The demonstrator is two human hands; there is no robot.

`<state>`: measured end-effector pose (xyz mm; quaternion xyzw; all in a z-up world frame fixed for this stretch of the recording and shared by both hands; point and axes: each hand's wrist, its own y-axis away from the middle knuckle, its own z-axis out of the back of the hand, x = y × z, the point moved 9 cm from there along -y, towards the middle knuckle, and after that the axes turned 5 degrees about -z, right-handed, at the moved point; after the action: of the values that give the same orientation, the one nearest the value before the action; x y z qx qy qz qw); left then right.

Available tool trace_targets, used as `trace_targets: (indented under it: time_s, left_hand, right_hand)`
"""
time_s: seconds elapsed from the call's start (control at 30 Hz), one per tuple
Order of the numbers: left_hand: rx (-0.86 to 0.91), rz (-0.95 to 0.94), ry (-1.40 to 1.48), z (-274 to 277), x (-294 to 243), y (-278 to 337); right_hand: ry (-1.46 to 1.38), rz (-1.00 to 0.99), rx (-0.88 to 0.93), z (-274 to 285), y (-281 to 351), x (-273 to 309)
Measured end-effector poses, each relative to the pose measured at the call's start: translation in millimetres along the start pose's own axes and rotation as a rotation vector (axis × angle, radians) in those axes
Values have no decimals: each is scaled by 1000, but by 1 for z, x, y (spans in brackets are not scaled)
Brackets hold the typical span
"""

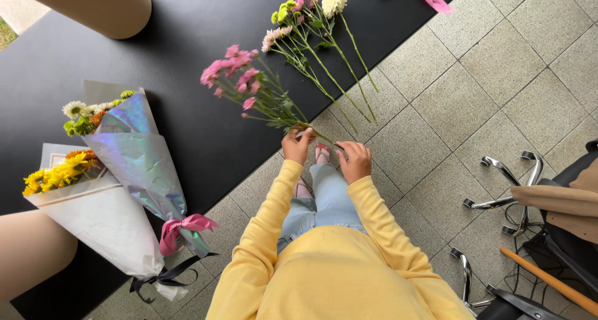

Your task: The person takes individual flowers from a container, places them on a table to organize them, and then gathers them together by hand.

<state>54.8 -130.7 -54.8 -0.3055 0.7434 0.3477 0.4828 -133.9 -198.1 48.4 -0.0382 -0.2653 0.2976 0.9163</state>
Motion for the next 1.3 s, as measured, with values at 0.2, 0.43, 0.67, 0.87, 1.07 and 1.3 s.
trace_targets:
  time_s: [0.2,0.43,0.67,0.87,1.07,1.3]
  left_hand:
    - [145,106,-125,-67,-8,-33]
    - [294,191,-177,-137,-9,-82]
    - [527,-311,-1058,-168,-24,-121]
    - [559,-650,-1674,-150,4,-130]
    - [395,-740,-1636,-139,-3,-112]
    - [351,-711,-1628,-140,6,-114]
  right_hand:
    - [-93,-108,7,-10,-35,-50]
    - [-127,-169,-7,-15,-93,-86]
    - [-142,-155,34,-47,-135,-121]
    - [-90,-113,116,-61,-154,-129]
    - [-36,-193,253,-75,-157,-142]
    - [143,-342,493,-76,-166,-139]
